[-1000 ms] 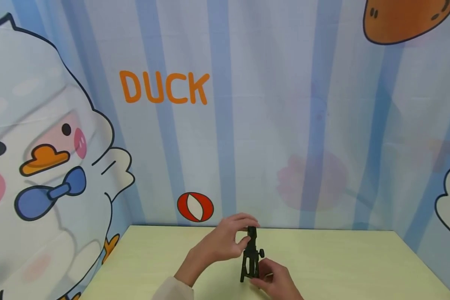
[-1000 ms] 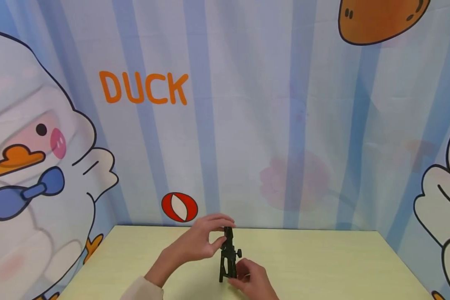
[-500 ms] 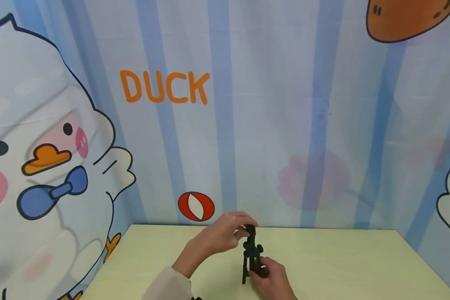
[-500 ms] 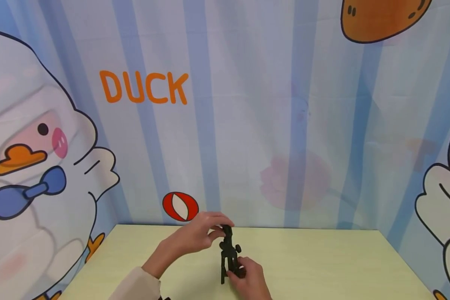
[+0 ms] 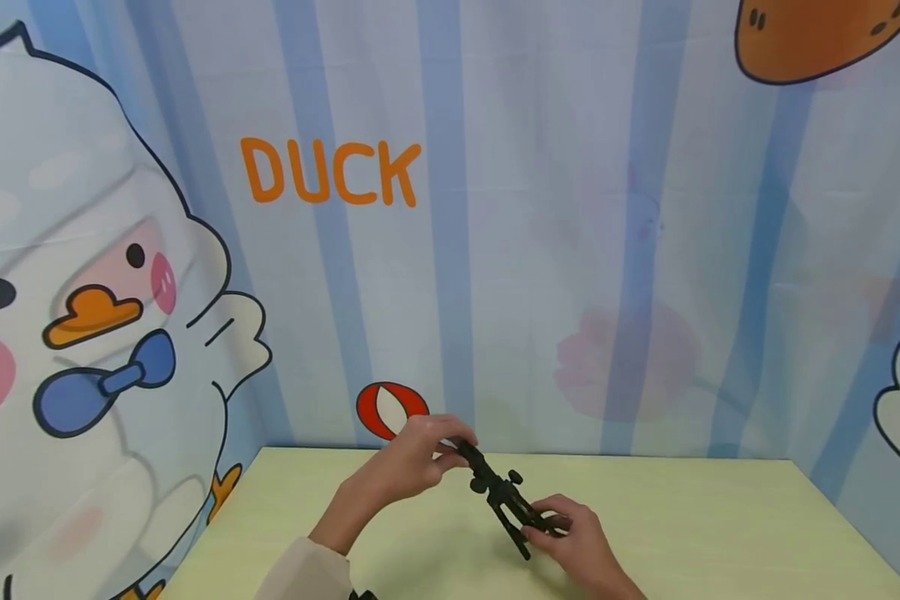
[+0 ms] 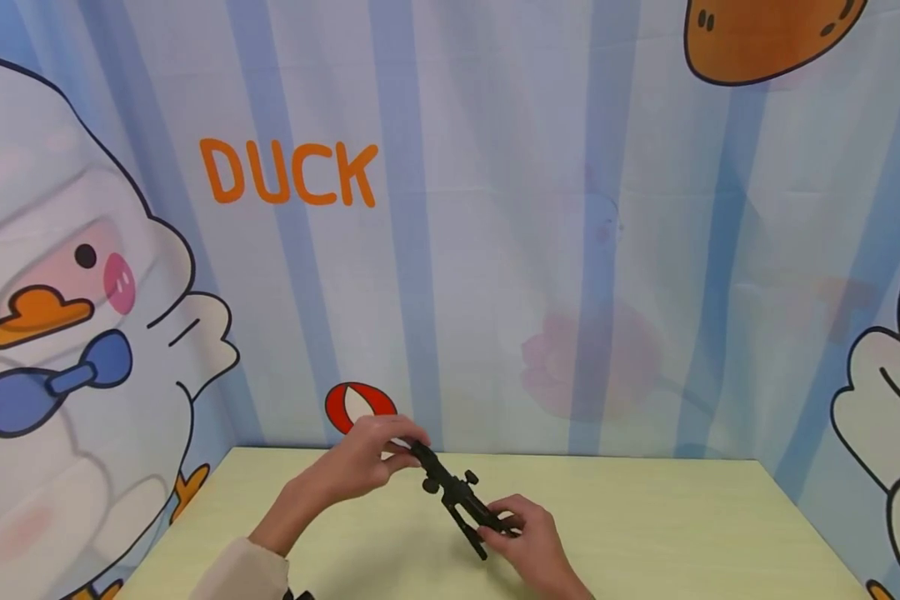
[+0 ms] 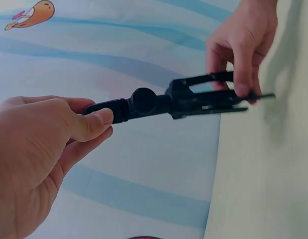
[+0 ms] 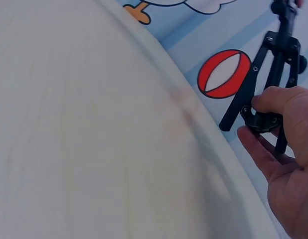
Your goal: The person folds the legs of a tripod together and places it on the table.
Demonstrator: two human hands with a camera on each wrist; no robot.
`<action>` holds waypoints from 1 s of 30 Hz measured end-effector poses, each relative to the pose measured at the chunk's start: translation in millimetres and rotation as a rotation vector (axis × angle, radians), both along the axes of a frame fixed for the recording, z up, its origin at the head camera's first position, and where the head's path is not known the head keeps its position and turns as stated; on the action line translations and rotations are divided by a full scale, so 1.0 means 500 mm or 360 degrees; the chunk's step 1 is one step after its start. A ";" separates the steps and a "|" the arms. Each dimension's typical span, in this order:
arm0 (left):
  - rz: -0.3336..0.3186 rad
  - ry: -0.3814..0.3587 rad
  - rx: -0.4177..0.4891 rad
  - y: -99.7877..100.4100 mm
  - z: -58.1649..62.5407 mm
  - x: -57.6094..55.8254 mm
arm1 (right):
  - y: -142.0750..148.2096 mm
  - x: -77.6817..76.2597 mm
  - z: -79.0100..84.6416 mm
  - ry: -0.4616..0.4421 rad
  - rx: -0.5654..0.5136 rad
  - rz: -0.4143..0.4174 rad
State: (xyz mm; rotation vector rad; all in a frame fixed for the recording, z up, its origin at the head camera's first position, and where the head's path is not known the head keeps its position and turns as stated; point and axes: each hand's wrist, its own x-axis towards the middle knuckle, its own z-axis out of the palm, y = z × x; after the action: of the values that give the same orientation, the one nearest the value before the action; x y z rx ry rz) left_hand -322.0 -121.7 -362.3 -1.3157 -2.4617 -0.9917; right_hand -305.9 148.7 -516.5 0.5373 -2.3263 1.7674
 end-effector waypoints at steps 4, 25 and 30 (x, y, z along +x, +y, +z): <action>0.0030 -0.0069 0.0024 -0.025 -0.018 -0.001 | 0.027 -0.004 0.015 0.0066 0.0010 0.0026; 0.0247 -0.0404 -0.0103 -0.064 -0.175 -0.008 | 0.080 -0.022 0.043 0.0056 0.0198 0.0047; 0.0235 -0.0389 -0.0145 -0.063 -0.208 -0.009 | 0.084 -0.026 0.030 0.0094 0.0296 0.0117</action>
State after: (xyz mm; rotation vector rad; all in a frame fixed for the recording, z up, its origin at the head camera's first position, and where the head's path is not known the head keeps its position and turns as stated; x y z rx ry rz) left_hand -326.5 -153.0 -466.3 -1.0738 -2.7689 -1.0719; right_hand -318.9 190.6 -501.6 0.7021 -2.4740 1.5499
